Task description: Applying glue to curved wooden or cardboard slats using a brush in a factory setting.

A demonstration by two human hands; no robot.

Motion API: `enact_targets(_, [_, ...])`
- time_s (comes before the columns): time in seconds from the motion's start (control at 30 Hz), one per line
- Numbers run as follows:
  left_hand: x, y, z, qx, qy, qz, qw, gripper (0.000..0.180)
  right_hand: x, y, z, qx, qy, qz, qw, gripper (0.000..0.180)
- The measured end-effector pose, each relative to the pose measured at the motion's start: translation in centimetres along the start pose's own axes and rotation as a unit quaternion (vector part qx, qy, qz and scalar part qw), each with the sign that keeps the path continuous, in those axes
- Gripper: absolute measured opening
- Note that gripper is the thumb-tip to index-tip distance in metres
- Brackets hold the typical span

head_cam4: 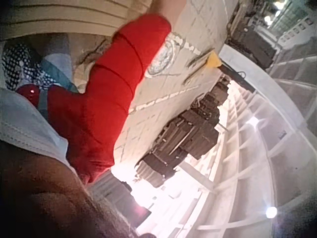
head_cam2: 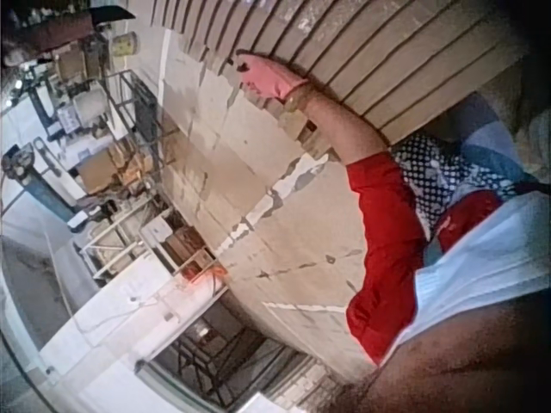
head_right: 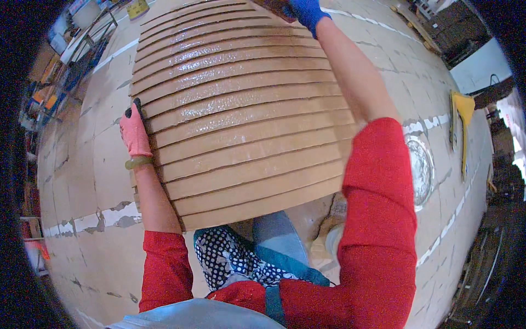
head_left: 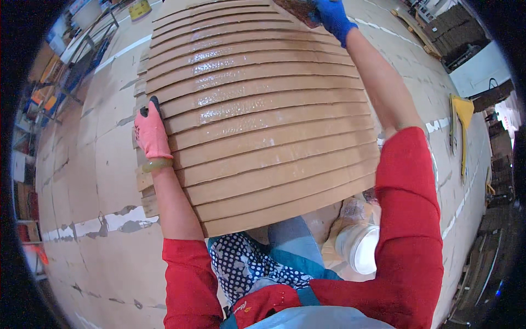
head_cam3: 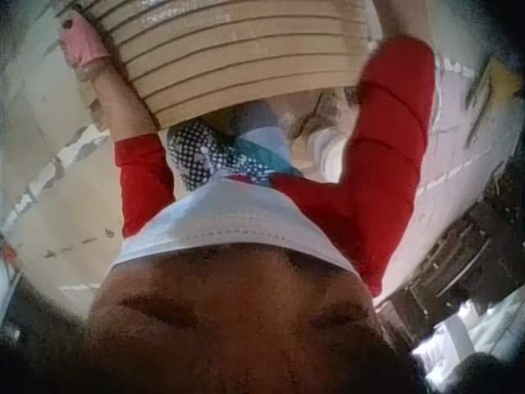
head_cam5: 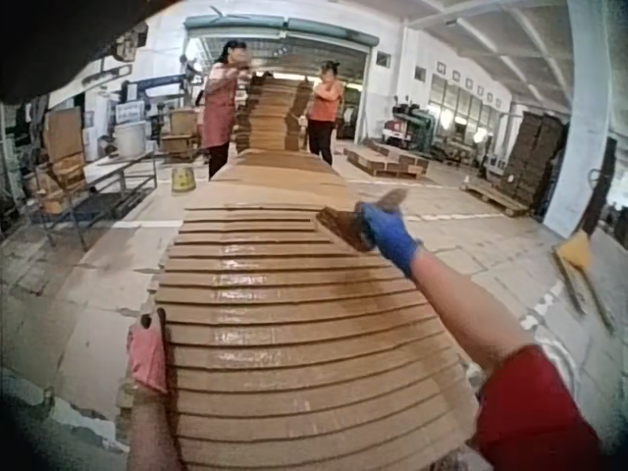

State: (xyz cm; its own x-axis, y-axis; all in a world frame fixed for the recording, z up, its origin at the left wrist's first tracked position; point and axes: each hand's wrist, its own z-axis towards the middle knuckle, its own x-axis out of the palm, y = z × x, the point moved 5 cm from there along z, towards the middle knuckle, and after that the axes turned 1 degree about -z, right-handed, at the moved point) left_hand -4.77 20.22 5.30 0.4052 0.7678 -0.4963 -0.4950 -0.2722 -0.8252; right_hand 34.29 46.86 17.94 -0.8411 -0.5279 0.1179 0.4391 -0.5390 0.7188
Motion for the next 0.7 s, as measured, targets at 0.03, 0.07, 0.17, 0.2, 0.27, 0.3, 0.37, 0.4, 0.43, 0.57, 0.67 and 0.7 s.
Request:
enact_targets(0.03, [0.5, -0.2, -0.1, 0.000, 0.013, -0.009, 1.000, 0.052, -1.0, -0.7, 0.7, -0.001, 0.001, -0.005, 1.000, 0.017])
enact_targets(0.07, [1.1, -0.1, -0.1, -0.002, 0.027, -0.015, 1.000, 0.053, -2.5, -2.2, 1.0, 0.043, -0.068, -0.098, 0.992, 0.016])
enact_targets(0.17, [0.7, 0.5, -0.2, -0.014, 0.036, -0.006, 0.999, 0.053, -2.4, -3.1, -1.2, 0.185, -0.133, -0.343, 0.911, 0.014])
enact_targets(0.2, [-0.5, 1.3, 0.1, -0.021, 0.027, 0.015, 0.999, 0.054, 0.1, -2.8, -4.4, 0.237, -0.060, -0.399, 0.884, 0.016])
enact_targets(0.27, [-0.4, 0.4, 0.3, -0.019, 0.030, 0.004, 0.999, 0.054, 1.4, 0.5, -9.0, 0.238, -0.024, -0.337, 0.911, 0.019])
enact_targets(0.3, [-0.6, 0.9, 0.8, -0.008, 0.024, 0.004, 1.000, 0.056, 2.4, 2.0, -11.5, 0.252, -0.006, -0.340, 0.906, 0.018])
enact_targets(0.37, [-0.1, 2.2, 1.5, 0.012, 0.016, 0.006, 1.000, 0.060, 3.7, 3.7, -17.0, 0.295, 0.021, -0.298, 0.908, 0.015])
enact_targets(0.4, [0.9, 2.0, 1.3, 0.012, 0.019, -0.003, 1.000, 0.060, 4.1, 5.0, -19.4, 0.320, 0.028, -0.259, 0.911, 0.014])
enact_targets(0.43, [0.9, 2.6, 1.4, 0.000, 0.013, 0.024, 1.000, 0.061, 6.8, 7.0, -20.8, 0.417, 0.016, -0.281, 0.864, 0.012])
enact_targets(0.57, [0.0, 2.4, 1.4, -0.037, 0.006, 0.067, 0.997, 0.063, 9.7, 7.0, -18.1, 0.390, 0.055, -0.283, 0.874, 0.014])
enact_targets(0.67, [0.2, 1.2, 0.4, -0.064, 0.033, 0.065, 0.995, 0.065, 9.9, 3.4, -8.4, 0.189, 0.110, -0.187, 0.958, 0.015])
enact_targets(0.7, [0.3, 0.9, 0.2, -0.056, 0.035, 0.050, 0.997, 0.065, 8.9, 1.9, -4.2, 0.166, 0.026, -0.321, 0.932, 0.014])
